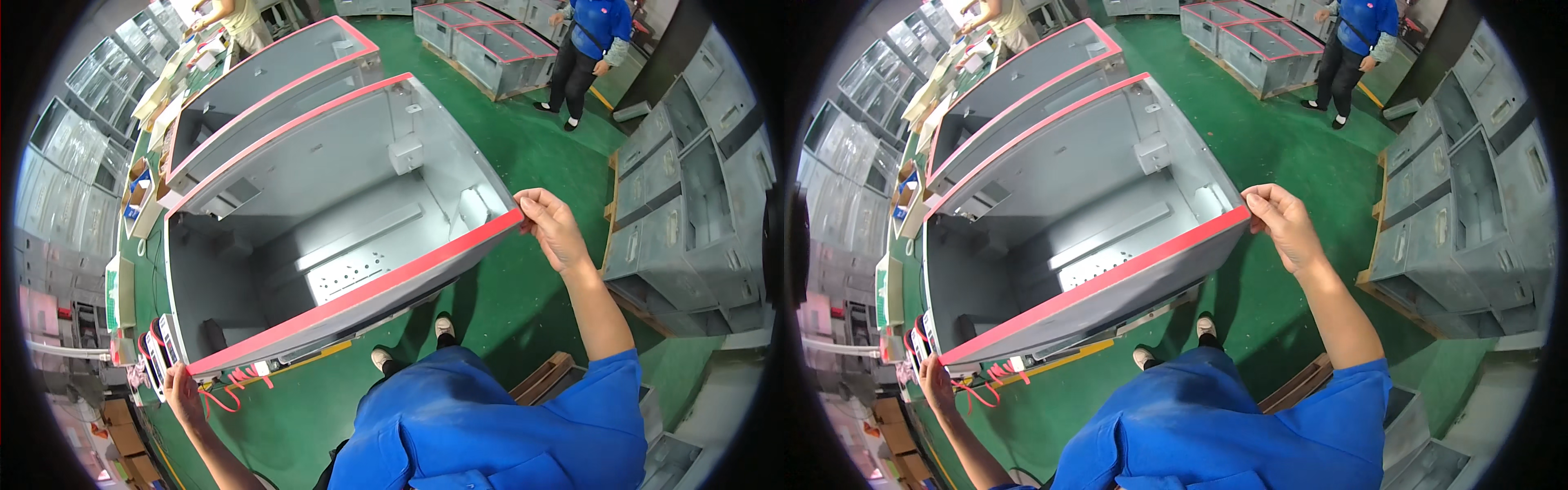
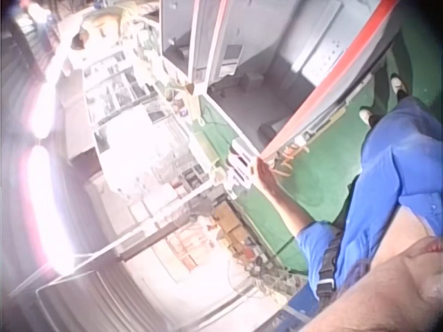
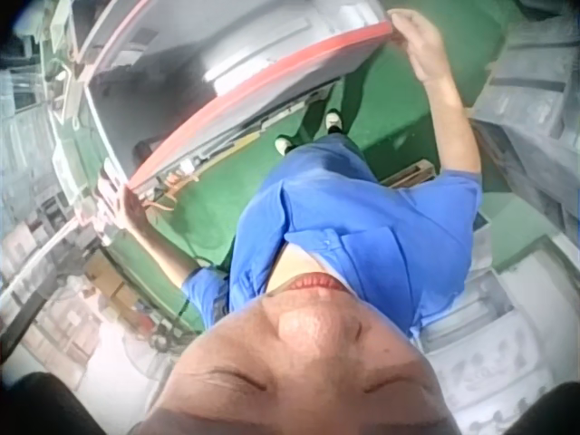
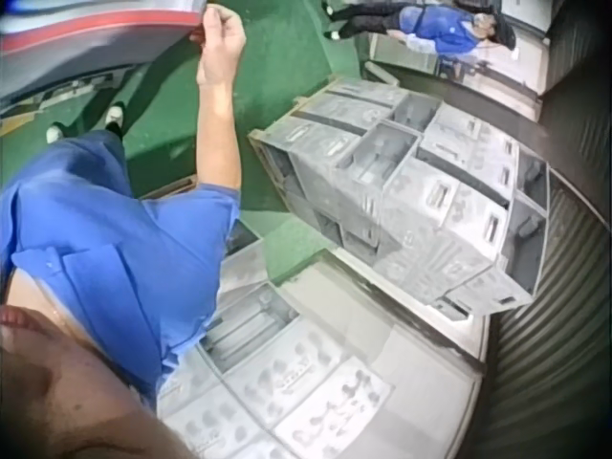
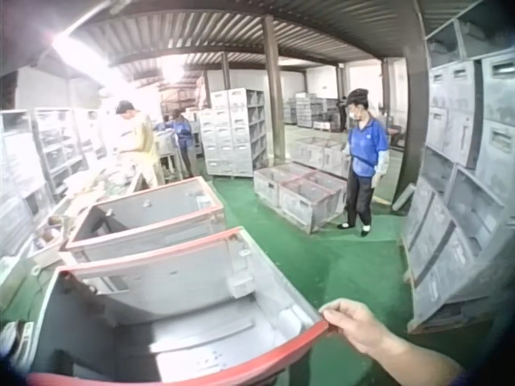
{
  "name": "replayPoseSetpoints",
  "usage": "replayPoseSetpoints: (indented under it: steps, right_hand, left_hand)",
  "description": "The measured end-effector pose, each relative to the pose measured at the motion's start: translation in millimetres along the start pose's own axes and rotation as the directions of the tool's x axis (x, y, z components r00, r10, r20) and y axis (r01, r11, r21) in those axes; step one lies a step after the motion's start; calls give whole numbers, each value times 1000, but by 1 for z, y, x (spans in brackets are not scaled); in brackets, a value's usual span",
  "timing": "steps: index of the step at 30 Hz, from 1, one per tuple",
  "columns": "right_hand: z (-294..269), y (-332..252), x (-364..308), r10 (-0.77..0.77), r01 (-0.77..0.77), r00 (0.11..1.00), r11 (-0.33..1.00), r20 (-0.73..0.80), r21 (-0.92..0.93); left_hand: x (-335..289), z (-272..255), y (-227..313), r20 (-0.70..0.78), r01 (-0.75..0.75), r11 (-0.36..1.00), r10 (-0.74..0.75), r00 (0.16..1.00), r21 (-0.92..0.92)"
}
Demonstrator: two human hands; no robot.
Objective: The person applies red protective tape along the edges of a metal appliance door. They measure, align, and press the tape onto the perimeter, smoothing it down to ensure adhesion. The person works on multiple edges of the door frame.
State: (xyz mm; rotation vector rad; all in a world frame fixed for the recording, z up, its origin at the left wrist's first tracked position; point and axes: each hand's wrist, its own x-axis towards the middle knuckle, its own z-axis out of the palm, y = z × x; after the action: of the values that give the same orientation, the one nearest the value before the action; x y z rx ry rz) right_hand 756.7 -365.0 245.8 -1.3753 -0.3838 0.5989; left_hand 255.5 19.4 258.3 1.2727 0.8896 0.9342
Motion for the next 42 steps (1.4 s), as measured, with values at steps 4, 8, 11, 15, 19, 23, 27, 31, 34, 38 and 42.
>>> replayPoseSetpoints:
  steps: [4,8,11,15,19,23,27,31,34,38,42]
  right_hand:
    - [6,1,1,-33,31,999,998,-35,-62]
    - [12,8,7,-107,102,994,988,-35,-117]
    - [-3,13,3,-113,108,993,985,-25,-136]
    - [-18,12,2,-52,50,999,990,-15,-134]
    - [-11,16,10,-51,50,999,992,-7,-113]
    - [-24,10,11,-3,6,1000,995,31,-99]
    - [-23,17,21,-21,20,1000,989,-3,-146]
    - [-18,7,10,-28,18,998,985,-50,-174]
    - [-17,13,20,-37,38,999,989,7,-143]
    - [-12,10,13,-140,138,990,959,12,-248]
    - [-11,1,2,-403,330,911,571,94,-752]
  left_hand:
    - [2,1,0,-100,33,999,-30,995,30]
    - [-8,-3,-7,-229,7,955,64,971,298]
    - [-13,20,13,-229,184,971,-147,962,149]
    - [-6,31,25,-153,240,963,-221,963,125]
    - [-7,20,31,-22,228,964,-227,974,134]
    - [0,16,24,-1,230,964,-231,973,135]
    - [-6,13,25,25,187,977,-190,981,98]
    - [5,6,17,91,182,978,-191,977,98]
    - [-4,-4,17,106,193,976,-203,973,98]
    - [-4,-5,18,104,206,972,-218,970,117]
    - [1,12,33,97,186,921,-231,968,342]
